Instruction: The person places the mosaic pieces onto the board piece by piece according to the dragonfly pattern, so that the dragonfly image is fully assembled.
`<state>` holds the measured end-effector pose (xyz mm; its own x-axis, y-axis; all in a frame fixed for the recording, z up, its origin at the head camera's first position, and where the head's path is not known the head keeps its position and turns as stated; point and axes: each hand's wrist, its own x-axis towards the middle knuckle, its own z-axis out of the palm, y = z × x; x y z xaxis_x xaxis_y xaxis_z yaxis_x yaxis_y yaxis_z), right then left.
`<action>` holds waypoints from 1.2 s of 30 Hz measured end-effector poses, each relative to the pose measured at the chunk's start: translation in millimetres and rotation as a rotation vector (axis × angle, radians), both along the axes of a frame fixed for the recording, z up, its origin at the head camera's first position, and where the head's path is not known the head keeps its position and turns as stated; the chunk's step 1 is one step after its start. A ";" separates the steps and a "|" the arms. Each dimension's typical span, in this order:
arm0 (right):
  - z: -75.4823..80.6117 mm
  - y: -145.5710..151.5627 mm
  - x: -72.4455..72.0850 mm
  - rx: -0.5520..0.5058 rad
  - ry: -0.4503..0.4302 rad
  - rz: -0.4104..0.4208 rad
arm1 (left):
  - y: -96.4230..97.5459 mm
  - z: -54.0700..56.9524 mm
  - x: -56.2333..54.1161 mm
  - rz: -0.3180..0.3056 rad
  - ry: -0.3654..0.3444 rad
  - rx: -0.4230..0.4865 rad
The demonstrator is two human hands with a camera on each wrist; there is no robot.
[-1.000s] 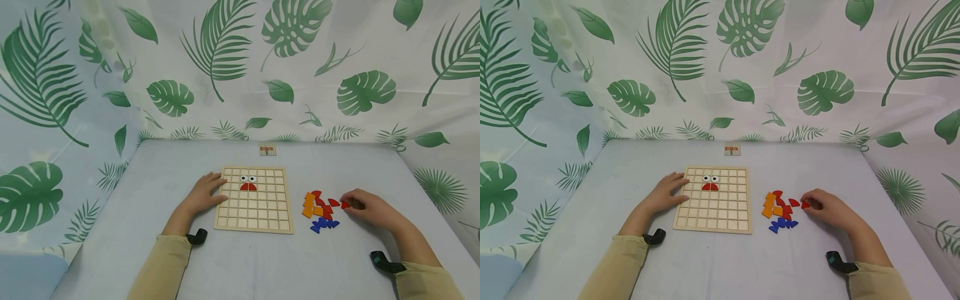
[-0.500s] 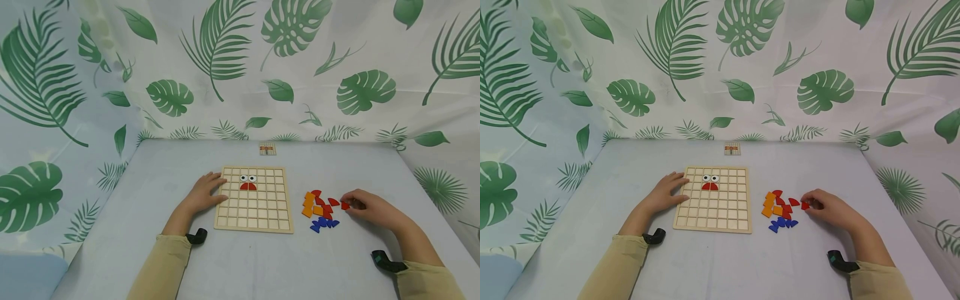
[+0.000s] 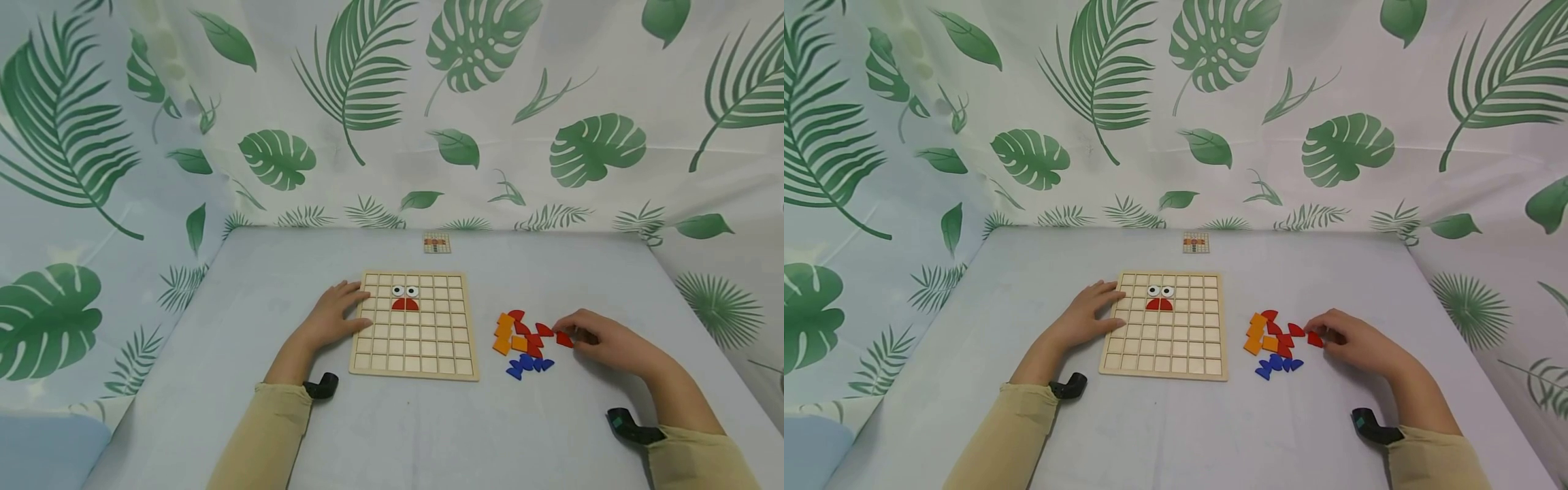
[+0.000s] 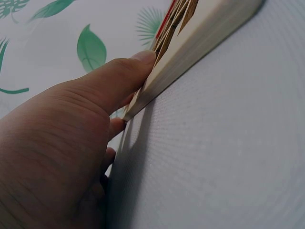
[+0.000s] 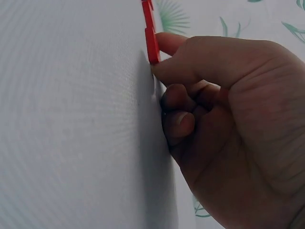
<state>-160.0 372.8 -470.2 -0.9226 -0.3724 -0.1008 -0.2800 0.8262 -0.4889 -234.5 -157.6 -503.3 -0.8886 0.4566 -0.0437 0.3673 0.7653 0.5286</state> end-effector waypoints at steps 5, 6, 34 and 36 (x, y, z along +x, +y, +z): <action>-0.2 -0.1 -0.4 -0.010 -0.003 -0.007 | 0.6 1.3 0.7 0.002 0.000 0.003; -0.7 0.3 -0.6 -0.009 -0.004 -0.007 | 0.8 1.3 0.7 0.000 0.002 0.005; -4.9 -5.4 -2.5 0.041 0.049 -0.030 | -0.5 1.8 1.3 -0.003 0.005 0.022; -2.1 -7.1 -1.9 0.039 0.040 -0.035 | 0.2 1.5 1.7 -0.005 0.004 0.033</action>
<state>-161.9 365.7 -472.3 -0.9384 -0.3366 -0.0779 -0.2695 0.8541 -0.4448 -232.9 -157.4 -501.8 -0.8866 0.4618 -0.0250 0.3730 0.7460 0.5517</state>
